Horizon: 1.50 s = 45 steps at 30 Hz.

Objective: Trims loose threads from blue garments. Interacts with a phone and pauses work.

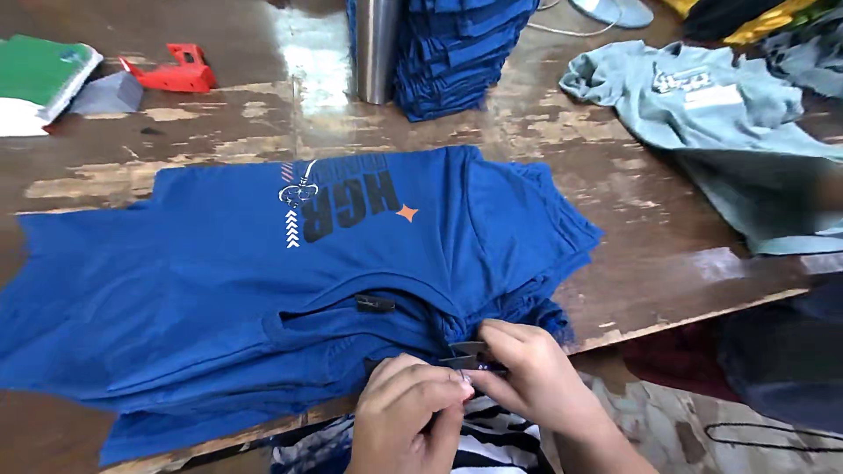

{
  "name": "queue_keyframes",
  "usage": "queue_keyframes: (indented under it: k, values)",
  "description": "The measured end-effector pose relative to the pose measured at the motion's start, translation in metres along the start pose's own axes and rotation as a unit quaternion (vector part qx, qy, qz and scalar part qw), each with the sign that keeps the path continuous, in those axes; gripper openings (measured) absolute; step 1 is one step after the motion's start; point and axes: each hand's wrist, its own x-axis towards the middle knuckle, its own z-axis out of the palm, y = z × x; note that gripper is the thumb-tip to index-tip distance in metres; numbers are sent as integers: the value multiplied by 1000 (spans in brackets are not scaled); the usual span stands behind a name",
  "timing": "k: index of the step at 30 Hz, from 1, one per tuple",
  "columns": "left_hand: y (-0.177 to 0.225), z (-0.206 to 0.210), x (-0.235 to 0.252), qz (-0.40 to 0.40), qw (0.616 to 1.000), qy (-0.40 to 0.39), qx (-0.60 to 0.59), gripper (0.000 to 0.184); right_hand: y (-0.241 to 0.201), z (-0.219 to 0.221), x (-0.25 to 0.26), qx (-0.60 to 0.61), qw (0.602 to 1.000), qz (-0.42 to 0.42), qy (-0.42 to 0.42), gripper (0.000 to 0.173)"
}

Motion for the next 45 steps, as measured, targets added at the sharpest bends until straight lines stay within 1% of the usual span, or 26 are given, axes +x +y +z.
queue_keyframes:
  k: [2,4,6,7,8,9,10,11,12,14,15,16,18,19,22,23,24,27,29,31,33,36,38,39,43,45]
  values:
    - [2,-6,1,19,998,-28,50,4,-5,7,4,-19,1000,19,13,47]
    - [8,-25,5,40,989,-120,81,12,-6,6,8,-12,999,42,24,48]
    - [15,-51,14,35,973,-219,70,33,-7,-1,13,21,997,58,37,48]
    - [16,-64,18,27,971,-227,71,45,-7,-4,18,34,996,62,54,48]
    - [16,-74,24,20,976,-196,92,50,-8,-4,26,36,994,63,77,49]
    - [14,-81,30,15,981,-136,140,47,-8,-1,35,28,993,67,96,50]
    - [8,-84,39,9,976,-64,206,40,-9,5,45,15,992,75,105,51]
    - [-1,-87,48,-13,959,-3,283,36,-9,13,55,-1,991,84,104,49]
    - [-9,-90,54,-56,932,23,356,38,-10,21,64,-19,991,91,96,40]
    - [-16,-100,57,-192,884,-18,425,50,-11,31,71,-40,993,77,84,18]
    - [-16,-107,52,-233,876,-32,421,47,-9,30,70,-39,993,56,96,11]
    - [-13,-113,44,-241,877,-33,415,41,-7,24,65,-31,992,30,116,9]
    - [-5,-124,24,-210,890,4,406,32,-3,10,47,-12,989,-24,144,8]
    - [-1,-126,17,-190,906,35,377,27,-3,7,38,-2,989,-51,136,7]
    - [-2,-119,12,-116,956,141,229,18,-3,22,21,3,990,-133,42,6]
    - [-6,-115,13,-102,969,172,146,16,-4,28,21,5,989,-147,13,6]
    - [-10,-111,16,-115,973,194,48,15,-6,30,22,10,988,-152,-7,5]
    - [-10,-99,23,-158,932,230,-230,11,-12,12,32,78,986,-149,-25,14]
    - [-8,-94,24,-160,906,231,-316,10,-23,7,41,155,978,-143,0,19]
    - [-7,-90,21,-150,905,231,-323,23,-35,14,50,233,963,-132,13,21]
    - [-8,-87,14,-136,914,227,-307,26,-38,38,60,272,956,-105,4,24]
    - [-15,-86,3,-108,930,194,-291,34,-38,68,68,245,968,-46,-15,33]
    - [-16,-83,0,-91,943,184,-263,42,-40,67,70,232,972,-36,-17,37]
    - [-17,-79,-1,-86,946,199,-240,43,-40,66,69,227,973,-35,-20,40]
    - [-25,-68,-2,-55,944,292,-145,13,-44,70,65,149,986,-69,-13,40]
    - [-25,-66,-4,-37,947,295,-120,6,-47,72,65,108,990,-88,2,39]
